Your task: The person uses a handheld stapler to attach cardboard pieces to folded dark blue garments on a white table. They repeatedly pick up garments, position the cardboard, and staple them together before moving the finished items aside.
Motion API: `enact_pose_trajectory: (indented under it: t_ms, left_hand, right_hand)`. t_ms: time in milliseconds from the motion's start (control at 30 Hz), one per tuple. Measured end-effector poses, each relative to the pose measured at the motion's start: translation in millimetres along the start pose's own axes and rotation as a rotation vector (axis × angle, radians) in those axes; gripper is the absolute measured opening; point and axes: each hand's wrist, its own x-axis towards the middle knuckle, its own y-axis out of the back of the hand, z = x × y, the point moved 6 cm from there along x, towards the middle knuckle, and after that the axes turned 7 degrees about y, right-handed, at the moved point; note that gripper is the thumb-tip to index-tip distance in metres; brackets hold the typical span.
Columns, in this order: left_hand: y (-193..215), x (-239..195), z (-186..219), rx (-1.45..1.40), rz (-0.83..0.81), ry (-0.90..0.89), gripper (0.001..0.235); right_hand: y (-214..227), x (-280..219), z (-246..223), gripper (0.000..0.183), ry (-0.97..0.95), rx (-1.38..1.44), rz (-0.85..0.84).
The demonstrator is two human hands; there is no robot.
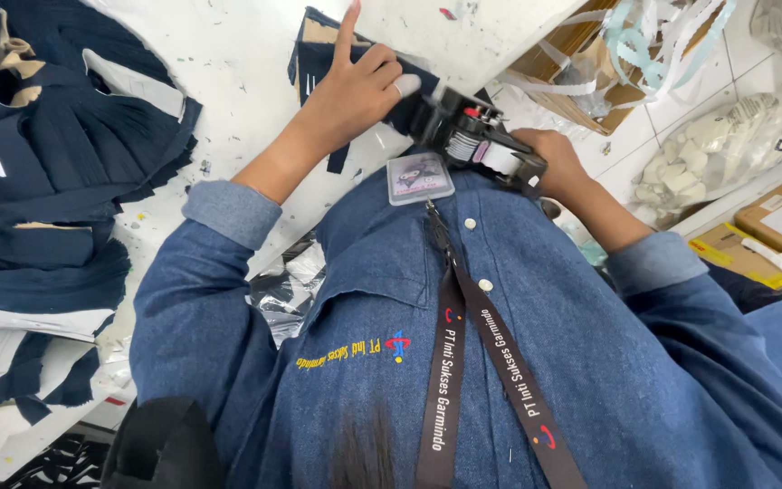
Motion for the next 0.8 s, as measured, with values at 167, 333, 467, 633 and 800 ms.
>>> enact_pose_trajectory:
  t_ms: [167, 333, 467, 633, 800]
  left_hand:
    - [11.3, 0.6, -0.1, -0.038, 0.075, 0.009, 0.029]
    - [4.1, -1.3, -2.8, 0.206, 0.038, 0.045, 0.023]
    - [7.1, -2.1, -3.1, -0.006, 0.072, -0.017, 0.026]
    - [7.3, 0.2, -3.2, 0.142, -0.006, 0.023, 0.025]
    - [-0.5, -1.0, -1.8, 0.092, -0.060, 0.037, 0.017]
  right_hand:
    - [11.7, -6.3, -17.9, 0.026, 0.054, -0.136, 0.007]
    - [17.1, -2.8, -23.0, 0.020, -0.099, -0.292, -0.075]
    - [-1.3, 4.5, -18.3, 0.018, 0.122, -0.161, 0.017]
    - [11.2, -2.9, -20.3, 0.022, -0.004, -0.187, -0.037]
    - [3.6, -0.6, -9.1, 0.022, -0.099, -0.266, -0.068]
